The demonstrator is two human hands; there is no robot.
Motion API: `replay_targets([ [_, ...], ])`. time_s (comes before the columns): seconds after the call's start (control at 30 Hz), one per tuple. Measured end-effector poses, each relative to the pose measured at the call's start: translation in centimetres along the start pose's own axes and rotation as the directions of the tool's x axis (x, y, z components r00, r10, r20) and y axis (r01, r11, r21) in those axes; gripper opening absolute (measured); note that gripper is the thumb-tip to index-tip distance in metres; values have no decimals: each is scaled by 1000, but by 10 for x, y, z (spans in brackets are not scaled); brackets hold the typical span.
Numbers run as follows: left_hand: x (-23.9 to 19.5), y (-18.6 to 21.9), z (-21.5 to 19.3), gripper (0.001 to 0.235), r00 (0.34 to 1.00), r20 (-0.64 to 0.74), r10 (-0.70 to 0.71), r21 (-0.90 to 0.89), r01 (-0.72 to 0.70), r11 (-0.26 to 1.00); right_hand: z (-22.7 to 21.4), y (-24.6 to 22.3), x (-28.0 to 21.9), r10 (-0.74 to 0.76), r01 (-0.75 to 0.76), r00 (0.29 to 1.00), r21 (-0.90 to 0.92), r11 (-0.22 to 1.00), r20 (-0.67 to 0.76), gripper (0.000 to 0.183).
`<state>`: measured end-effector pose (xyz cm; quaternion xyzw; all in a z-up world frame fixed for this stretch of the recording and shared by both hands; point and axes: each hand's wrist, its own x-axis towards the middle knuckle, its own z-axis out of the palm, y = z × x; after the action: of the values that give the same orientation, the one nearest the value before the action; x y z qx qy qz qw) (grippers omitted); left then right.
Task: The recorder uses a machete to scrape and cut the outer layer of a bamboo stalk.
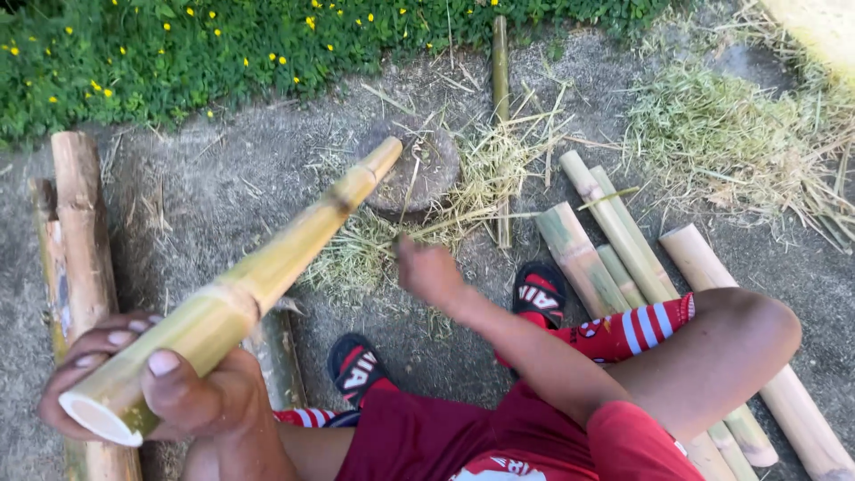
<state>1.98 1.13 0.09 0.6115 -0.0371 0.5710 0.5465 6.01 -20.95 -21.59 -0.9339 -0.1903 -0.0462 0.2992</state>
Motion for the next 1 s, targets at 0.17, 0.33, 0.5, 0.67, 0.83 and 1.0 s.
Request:
replay_targets([
  [0.17,-8,11,-8,50,1000,-27,-11,19,12,1000,-32,-35,-11,0,1,1000,-38,999,18,18],
  [0.33,-2,12,4,50,999,-4,-45,53,45,998,-46,-54,-6,-304,303,927,-39,952,-218,30],
  [0.5,-7,5,-2,50,1000,-21,-13,-7,13,1000,-12,25,9,214,-224,957,30,974,195,17],
  [0.67,-6,2,2,52,999,-33,-5,-92,2,996,-72,-47,-2,32,-30,999,92,995,-13,33],
  [0.83,-10,1,-6,53,1000,12,-6,-86,8,996,-105,-113,-22,-352,390,900,114,914,-256,40],
  [1.0,-14,3,-11,53,998,63,-21,-52,24,998,-32,-34,-3,-70,69,995,27,997,72,20],
])
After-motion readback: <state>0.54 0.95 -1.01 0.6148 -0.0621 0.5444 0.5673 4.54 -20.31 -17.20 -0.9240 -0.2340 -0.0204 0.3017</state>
